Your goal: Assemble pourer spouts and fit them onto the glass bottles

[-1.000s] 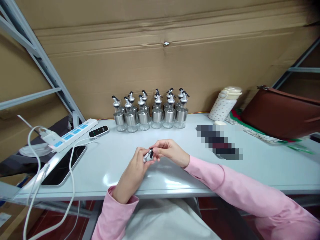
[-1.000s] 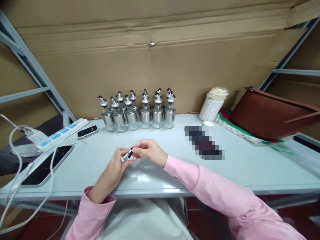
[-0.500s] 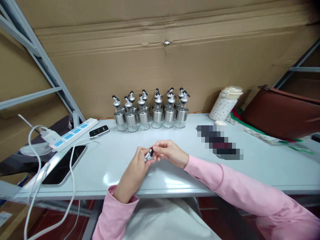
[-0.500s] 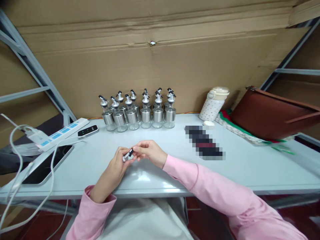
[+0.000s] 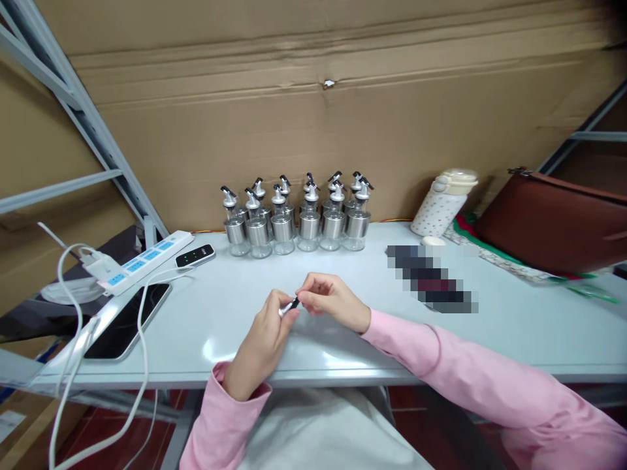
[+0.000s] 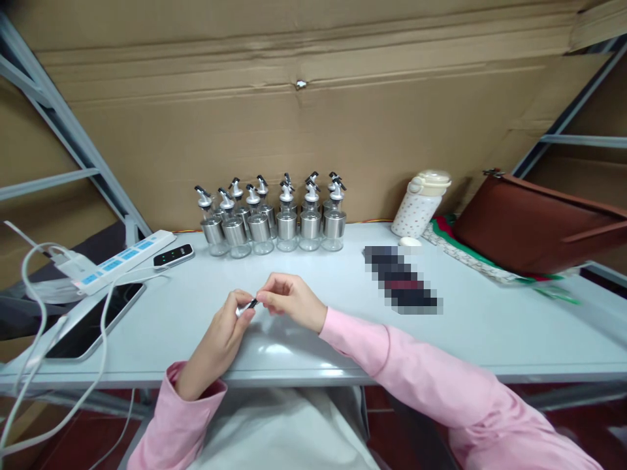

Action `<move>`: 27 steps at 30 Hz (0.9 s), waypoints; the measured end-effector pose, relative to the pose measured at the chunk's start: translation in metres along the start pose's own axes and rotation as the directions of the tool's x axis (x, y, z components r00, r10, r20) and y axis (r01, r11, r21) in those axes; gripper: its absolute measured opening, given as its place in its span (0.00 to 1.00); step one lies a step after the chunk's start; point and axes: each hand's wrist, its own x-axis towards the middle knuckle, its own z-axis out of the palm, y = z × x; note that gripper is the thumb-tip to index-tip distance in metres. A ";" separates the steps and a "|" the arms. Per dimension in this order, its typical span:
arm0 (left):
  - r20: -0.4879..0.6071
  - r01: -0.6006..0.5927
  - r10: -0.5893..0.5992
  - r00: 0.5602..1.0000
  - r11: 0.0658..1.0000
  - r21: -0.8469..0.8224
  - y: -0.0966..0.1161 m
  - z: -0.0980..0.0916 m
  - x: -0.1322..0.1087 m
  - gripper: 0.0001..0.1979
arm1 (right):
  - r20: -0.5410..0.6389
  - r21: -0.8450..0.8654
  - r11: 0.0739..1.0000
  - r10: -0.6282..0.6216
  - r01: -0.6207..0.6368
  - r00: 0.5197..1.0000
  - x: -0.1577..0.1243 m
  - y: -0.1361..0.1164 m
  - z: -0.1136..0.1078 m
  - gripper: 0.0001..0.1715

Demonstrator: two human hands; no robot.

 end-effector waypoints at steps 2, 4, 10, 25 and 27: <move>0.051 0.107 -0.099 0.994 0.976 -0.191 0.007 -0.001 -0.002 0.12 | -0.013 -0.058 0.997 -0.053 0.053 0.998 -0.002 -0.003 0.001 0.17; 0.181 0.239 -0.171 0.968 0.844 -0.481 0.013 0.000 -0.004 0.14 | -0.035 -0.098 0.988 -0.123 0.119 0.992 -0.005 -0.006 0.002 0.16; 0.435 0.458 -0.149 0.888 0.197 -0.867 0.021 0.010 -0.001 0.10 | -0.084 -0.222 0.936 -0.297 0.273 0.951 -0.012 -0.008 0.001 0.14; 0.403 0.429 -0.233 0.885 0.069 -0.901 0.016 0.016 0.004 0.14 | 0.014 -0.351 0.897 -0.283 0.270 0.959 -0.011 -0.012 0.000 0.17; 0.365 0.409 -0.265 0.892 0.135 -0.902 0.017 0.016 0.003 0.14 | 0.020 -0.381 0.880 -0.299 0.283 0.954 -0.012 -0.012 0.001 0.16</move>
